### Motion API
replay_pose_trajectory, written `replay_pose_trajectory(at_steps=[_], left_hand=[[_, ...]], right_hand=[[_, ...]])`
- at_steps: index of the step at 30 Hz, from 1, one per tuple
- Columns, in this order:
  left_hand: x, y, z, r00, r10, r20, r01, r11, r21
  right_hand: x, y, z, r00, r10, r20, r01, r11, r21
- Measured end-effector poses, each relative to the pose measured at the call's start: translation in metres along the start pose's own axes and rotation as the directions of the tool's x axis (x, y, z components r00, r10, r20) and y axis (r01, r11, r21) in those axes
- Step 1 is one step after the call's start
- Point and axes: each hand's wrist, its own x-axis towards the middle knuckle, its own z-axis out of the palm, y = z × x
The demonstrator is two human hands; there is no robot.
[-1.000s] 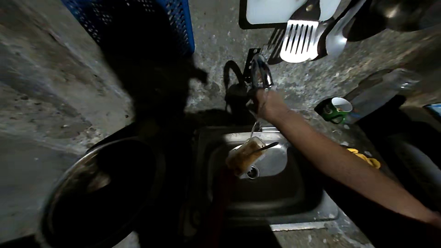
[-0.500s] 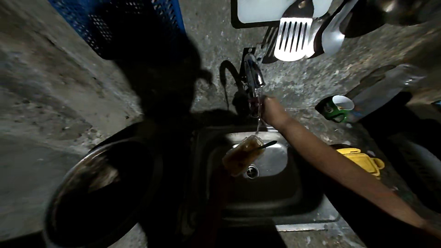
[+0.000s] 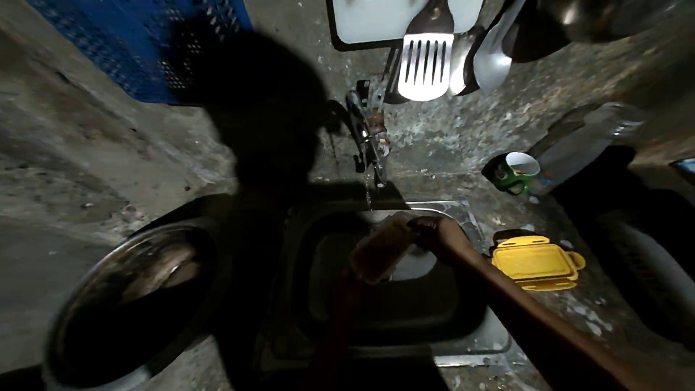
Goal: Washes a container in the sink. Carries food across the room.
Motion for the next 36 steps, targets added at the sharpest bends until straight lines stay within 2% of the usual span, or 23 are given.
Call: replay_pose_trajectory(at_steps=[3, 6, 8, 10, 11, 13, 14, 15, 17, 18, 20, 22, 26, 31, 33, 35, 36], left_hand=[[-0.006, -0.006, 0.016, 0.999, 0.040, 0.018, -0.039, 0.998, -0.039], [-0.014, -0.008, 0.031, 0.997, 0.071, 0.010, -0.070, 0.996, -0.047], [-0.020, -0.009, 0.039, 0.997, 0.071, 0.028, -0.069, 0.996, -0.054], [-0.027, -0.007, 0.044, 0.997, 0.062, 0.042, -0.060, 0.997, -0.051], [-0.031, -0.005, 0.046, 0.997, 0.056, 0.048, -0.053, 0.997, -0.061], [-0.037, -0.005, 0.047, 0.997, 0.046, 0.061, -0.040, 0.995, -0.089], [-0.039, -0.004, 0.046, 0.995, 0.044, 0.086, -0.035, 0.994, -0.105], [-0.040, -0.002, 0.047, 0.993, 0.037, 0.108, -0.026, 0.994, -0.106], [-0.040, 0.000, 0.046, 0.990, 0.020, 0.136, -0.008, 0.996, -0.092], [-0.040, 0.001, 0.045, 0.988, 0.021, 0.153, -0.009, 0.997, -0.078], [-0.040, 0.001, 0.042, 0.983, 0.048, 0.177, -0.041, 0.998, -0.043], [-0.040, 0.002, 0.036, 0.977, 0.074, 0.200, -0.072, 0.997, -0.013], [-0.034, -0.001, 0.021, 0.952, 0.178, 0.249, -0.168, 0.984, -0.062], [-0.021, -0.009, 0.011, 0.925, 0.257, 0.279, -0.232, 0.965, -0.118], [-0.019, -0.016, 0.009, 0.916, 0.280, 0.289, -0.267, 0.960, -0.084], [-0.023, -0.012, 0.010, 0.936, 0.213, 0.281, -0.218, 0.976, -0.012], [-0.025, -0.011, 0.011, 0.945, 0.175, 0.276, -0.173, 0.984, -0.031]], right_hand=[[-0.009, 0.011, 0.006, 0.995, 0.089, -0.050, -0.069, 0.946, 0.318], [-0.020, 0.017, 0.008, 0.986, 0.148, -0.079, -0.103, 0.905, 0.413], [-0.030, 0.013, 0.007, 0.987, 0.121, -0.102, -0.079, 0.936, 0.342], [-0.048, 0.012, 0.009, 0.992, -0.007, -0.126, 0.035, 0.975, 0.219], [-0.061, 0.015, 0.011, 0.979, -0.137, -0.153, 0.159, 0.977, 0.145], [-0.085, 0.028, 0.018, 0.864, -0.466, -0.192, 0.457, 0.885, -0.089], [-0.097, 0.032, 0.016, 0.827, -0.550, -0.112, 0.527, 0.830, -0.181], [-0.108, 0.036, 0.012, 0.807, -0.590, -0.014, 0.568, 0.782, -0.258], [-0.118, 0.044, 0.010, 0.765, -0.637, 0.089, 0.618, 0.690, -0.377], [-0.117, 0.049, 0.011, 0.755, -0.644, 0.124, 0.634, 0.667, -0.392], [-0.111, 0.061, 0.019, 0.730, -0.675, 0.104, 0.653, 0.645, -0.397], [-0.105, 0.066, 0.026, 0.735, -0.675, 0.062, 0.636, 0.654, -0.410], [-0.099, 0.064, 0.032, 0.681, -0.730, -0.058, 0.527, 0.543, -0.654], [-0.116, 0.045, 0.043, 0.753, -0.610, -0.246, 0.350, 0.689, -0.635], [-0.124, 0.039, 0.051, 0.769, -0.546, -0.333, 0.277, 0.754, -0.596], [-0.132, 0.035, 0.061, 0.783, -0.475, -0.402, 0.219, 0.815, -0.537], [-0.136, 0.033, 0.066, 0.786, -0.445, -0.430, 0.196, 0.838, -0.509]])
